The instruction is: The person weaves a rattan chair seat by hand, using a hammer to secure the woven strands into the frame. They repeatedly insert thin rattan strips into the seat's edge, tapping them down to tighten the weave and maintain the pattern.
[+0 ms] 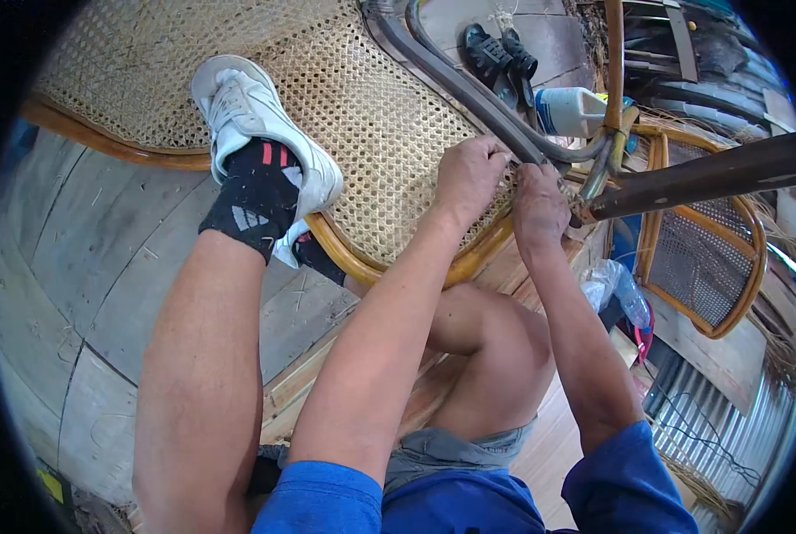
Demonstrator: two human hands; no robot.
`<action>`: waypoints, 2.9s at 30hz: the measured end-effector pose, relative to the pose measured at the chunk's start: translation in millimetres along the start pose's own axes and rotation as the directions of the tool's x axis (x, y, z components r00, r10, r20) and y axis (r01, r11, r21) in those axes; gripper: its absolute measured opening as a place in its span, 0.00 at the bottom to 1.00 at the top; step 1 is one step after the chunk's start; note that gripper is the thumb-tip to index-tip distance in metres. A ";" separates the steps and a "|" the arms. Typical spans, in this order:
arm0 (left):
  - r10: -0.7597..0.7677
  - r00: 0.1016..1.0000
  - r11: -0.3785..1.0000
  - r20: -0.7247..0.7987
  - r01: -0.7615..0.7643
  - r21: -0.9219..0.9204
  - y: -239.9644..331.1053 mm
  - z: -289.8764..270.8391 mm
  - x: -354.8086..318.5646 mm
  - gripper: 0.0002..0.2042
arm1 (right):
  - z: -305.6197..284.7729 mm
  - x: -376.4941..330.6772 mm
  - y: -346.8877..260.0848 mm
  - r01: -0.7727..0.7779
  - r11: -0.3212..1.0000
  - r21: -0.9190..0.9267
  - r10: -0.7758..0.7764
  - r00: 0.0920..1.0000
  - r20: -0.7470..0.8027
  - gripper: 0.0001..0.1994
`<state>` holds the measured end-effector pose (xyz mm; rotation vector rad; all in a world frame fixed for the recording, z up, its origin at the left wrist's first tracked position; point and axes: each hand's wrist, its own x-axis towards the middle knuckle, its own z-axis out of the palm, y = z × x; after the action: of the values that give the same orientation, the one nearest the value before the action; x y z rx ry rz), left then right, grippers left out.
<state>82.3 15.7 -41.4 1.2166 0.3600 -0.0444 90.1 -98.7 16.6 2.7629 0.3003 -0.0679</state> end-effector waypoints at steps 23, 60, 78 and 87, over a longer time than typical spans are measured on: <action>0.084 0.994 0.969 -0.075 -0.064 0.239 1.2 7.1 3.1 0.12 | -67.0 -177.1 107.9 -0.399 0.830 0.390 0.310 0.911 0.273 0.10; 0.087 0.976 0.909 -0.201 0.005 0.417 -1.8 20.2 4.9 0.12 | 365.7 -37.6 -19.1 -0.544 0.253 0.800 0.647 0.710 0.278 0.23; 0.098 0.979 0.923 -0.179 -0.023 0.385 7.9 34.8 0.5 0.13 | -17.7 -134.9 128.0 -0.303 0.111 0.946 0.533 0.822 0.201 0.23; 0.118 0.975 0.921 -0.187 -0.038 0.387 6.5 26.0 -0.1 0.12 | -88.8 -96.9 87.0 0.215 0.091 0.972 0.403 0.885 -0.233 0.29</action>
<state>90.0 -6.0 -27.7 1.6285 0.5002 0.0868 15.2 -165.8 138.0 4.2398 0.1783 0.7699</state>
